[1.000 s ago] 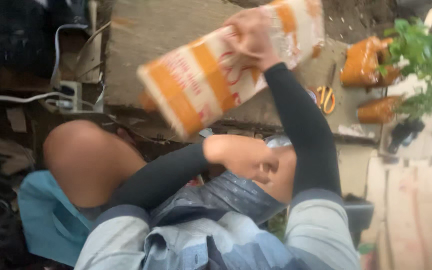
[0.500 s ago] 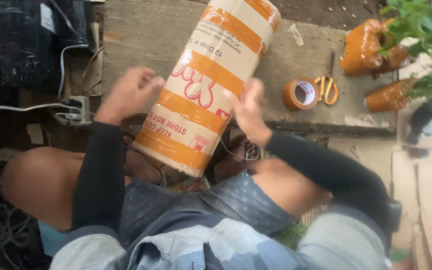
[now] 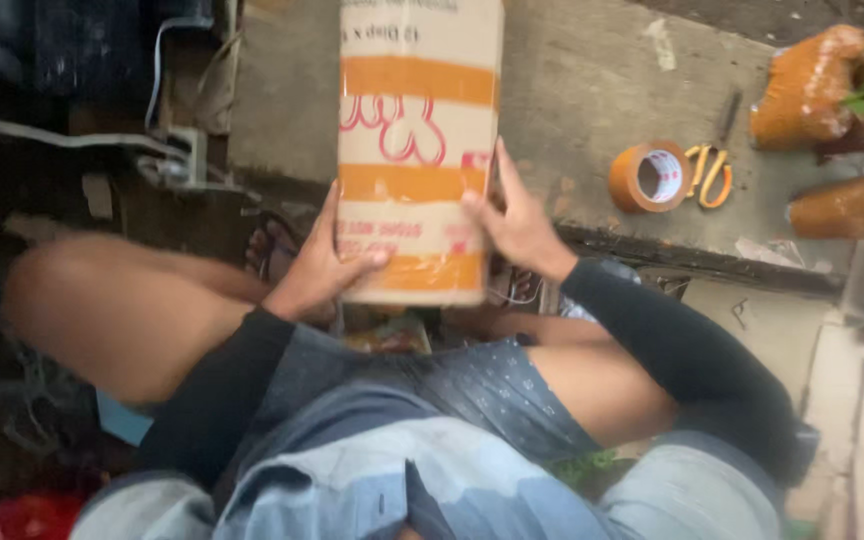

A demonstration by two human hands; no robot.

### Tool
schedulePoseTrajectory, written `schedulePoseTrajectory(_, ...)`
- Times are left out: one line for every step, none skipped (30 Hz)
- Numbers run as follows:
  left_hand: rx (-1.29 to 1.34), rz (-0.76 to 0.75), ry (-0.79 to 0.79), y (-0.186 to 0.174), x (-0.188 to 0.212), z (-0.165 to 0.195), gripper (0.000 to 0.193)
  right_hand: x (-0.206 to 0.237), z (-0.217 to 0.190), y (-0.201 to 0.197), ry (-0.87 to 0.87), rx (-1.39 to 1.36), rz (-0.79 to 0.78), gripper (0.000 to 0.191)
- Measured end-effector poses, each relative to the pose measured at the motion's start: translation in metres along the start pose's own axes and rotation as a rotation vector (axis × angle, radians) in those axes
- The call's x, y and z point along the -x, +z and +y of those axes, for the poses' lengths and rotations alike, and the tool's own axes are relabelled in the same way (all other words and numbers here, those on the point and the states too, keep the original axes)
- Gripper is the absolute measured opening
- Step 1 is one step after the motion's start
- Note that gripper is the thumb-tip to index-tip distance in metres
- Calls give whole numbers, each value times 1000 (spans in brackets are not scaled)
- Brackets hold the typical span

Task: The person sits on the ground and tapes a cardboard box with brown packing tape. They pull tape from a roll, press it onto the box, and smooth it down. The box is rotated to apply tape to multiple sides.

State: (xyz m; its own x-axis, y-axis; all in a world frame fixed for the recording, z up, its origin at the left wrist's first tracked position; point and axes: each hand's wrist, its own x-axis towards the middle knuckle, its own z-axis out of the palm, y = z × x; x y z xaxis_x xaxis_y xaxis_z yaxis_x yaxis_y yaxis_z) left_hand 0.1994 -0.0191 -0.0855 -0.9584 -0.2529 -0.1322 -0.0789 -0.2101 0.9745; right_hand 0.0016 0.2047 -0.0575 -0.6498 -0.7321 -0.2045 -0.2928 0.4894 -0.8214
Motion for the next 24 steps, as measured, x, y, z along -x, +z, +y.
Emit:
schedulePoseTrajectory(-91,45,-7,6,2,1,99,-5,0,-4,3,27,3,86)
schedulePoseTrajectory(-190,91,-18,7,4,2,98,-10,0,-5,3,48,7,83)
schedulePoseTrajectory(-334,159,9,5,4,1,102,-17,3,-1,-6,5,23,81)
schedulePoseTrajectory(-478,218,44,4,1,-2,107,-25,8,1,-16,-32,49,80)
schedulePoseTrajectory(-624,268,79,1,-4,-7,113,-32,15,2,-22,-73,82,79)
schedulePoseTrajectory(-802,328,171,-4,-10,-12,109,-43,25,1,-178,22,135,72)
schedulePoseTrajectory(-975,385,260,-8,-20,-19,106,-57,38,-4,-332,117,176,66)
schedulePoseTrajectory(-1151,437,344,-13,-29,-26,103,-73,51,-5,-486,204,207,60)
schedulePoseTrajectory(-1055,411,279,-16,-40,-33,102,-89,65,-7,-526,277,216,53)
schedulePoseTrajectory(-955,380,215,-18,-54,-39,101,-104,78,-10,-483,337,190,46)
schedulePoseTrajectory(-968,389,243,-19,-70,-43,93,-117,88,-12,-318,363,119,42)
schedulePoseTrajectory(-978,401,274,-18,-79,-47,85,-123,96,-15,-186,349,51,39)
schedulePoseTrajectory(-928,394,269,-14,-82,-50,81,-125,96,-19,-60,329,-19,39)
schedulePoseTrajectory(-883,390,275,-12,-84,-51,76,-123,99,-20,-42,277,-39,42)
schedulePoseTrajectory(-840,386,286,-10,-83,-52,71,-116,100,-24,-24,111,-85,44)
schedulePoseTrajectory(-784,365,296,-6,-75,-54,72,-106,93,-27,-151,106,-53,43)
schedulePoseTrajectory(-731,350,299,-3,-58,-57,73,-93,82,-28,-279,99,-30,42)
schedulePoseTrajectory(-676,337,297,3,-38,-61,74,-77,69,-31,-405,89,-13,41)
schedulePoseTrajectory(-633,336,285,10,-20,-68,68,-58,56,-37,-421,85,-11,41)
schedulePoseTrajectory(-594,334,273,17,-1,-75,62,-41,42,-42,-438,77,-7,40)
schedulePoseTrajectory(-559,331,263,21,11,-82,57,-26,29,-49,-381,145,14,40)
schedulePoseTrajectory(-326,336,186,27,16,-90,54,-13,19,-57,-322,214,34,39)
schedulePoseTrajectory(-97,335,107,34,20,-98,53,-4,11,-62,-262,277,57,39)
schedulePoseTrajectory(131,328,25,39,22,-104,52,3,7,-66,-170,288,15,42)
